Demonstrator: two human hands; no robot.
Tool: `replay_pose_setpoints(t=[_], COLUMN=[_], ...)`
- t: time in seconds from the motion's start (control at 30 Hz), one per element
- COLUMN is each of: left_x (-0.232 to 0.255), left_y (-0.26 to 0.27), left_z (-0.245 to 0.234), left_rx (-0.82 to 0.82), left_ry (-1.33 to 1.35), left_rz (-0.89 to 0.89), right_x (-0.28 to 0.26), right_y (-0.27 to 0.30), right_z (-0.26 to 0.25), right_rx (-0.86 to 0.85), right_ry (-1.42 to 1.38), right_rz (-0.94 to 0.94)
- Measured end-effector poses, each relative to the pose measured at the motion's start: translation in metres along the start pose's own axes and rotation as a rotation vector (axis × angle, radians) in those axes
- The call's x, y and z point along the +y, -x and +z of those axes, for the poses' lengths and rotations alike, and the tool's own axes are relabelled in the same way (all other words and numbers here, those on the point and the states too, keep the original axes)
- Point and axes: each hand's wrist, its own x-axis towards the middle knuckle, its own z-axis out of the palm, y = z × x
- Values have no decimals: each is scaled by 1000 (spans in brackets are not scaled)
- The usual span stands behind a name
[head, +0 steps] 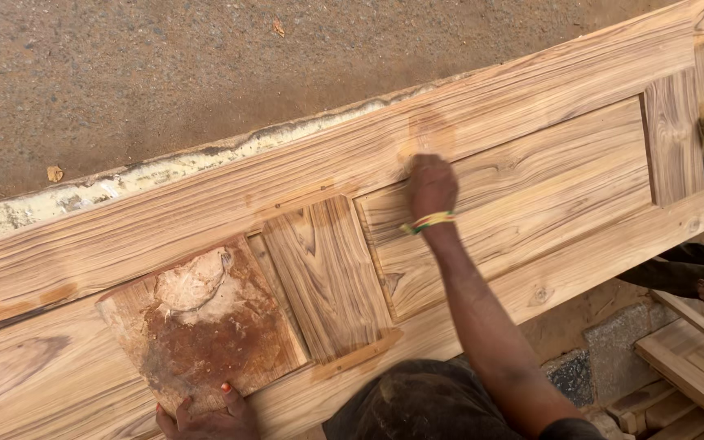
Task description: The person applies wood filler to gaps and imperfections on a wooden panel using a small wooden board as a palette and a putty knife. They spread the filler into the grooves and then use a brush to sweep away excess material.
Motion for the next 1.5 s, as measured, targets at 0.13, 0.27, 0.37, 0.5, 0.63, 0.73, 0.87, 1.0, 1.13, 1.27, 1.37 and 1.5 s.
replay_pose_setpoints(t=[0.13,0.27,0.37,0.5,0.63,0.73,0.87,1.0,1.13,1.27,1.37,1.5], left_x=[-34,-30,-23,-13,-21,-58,-85,-90,-78,-80,-60,-53], left_y=[9,8,8,5,-1,-1,-12,-3,-5,-3,-18,-20], left_z=[9,11,11,5,11,17,41,32,28,27,47,30], left_rx=[202,202,204,199,106,153,280,197,148,168,218,221], left_ry=[-131,-166,-176,-244,198,15,112,-41,43,212,196,125], left_rz=[365,356,345,329,307,314,516,418,375,443,528,523], right_x=[-63,-62,11,108,103,41,-34,-69,-46,43,116,199], right_y=[33,38,19,-39,-58,-41,-1,34,50,74,87,88], right_z=[-37,-42,-35,-49,-42,-26,-39,-55,-65,-66,-59,-33], right_rx=[275,156,445,437,314,360,352,156,51,238,383,423], right_ry=[-361,-510,-347,-315,-283,-183,-280,-541,-821,-864,-892,-1029], right_rz=[-113,-66,-272,36,144,25,-51,-75,-71,-179,-80,182])
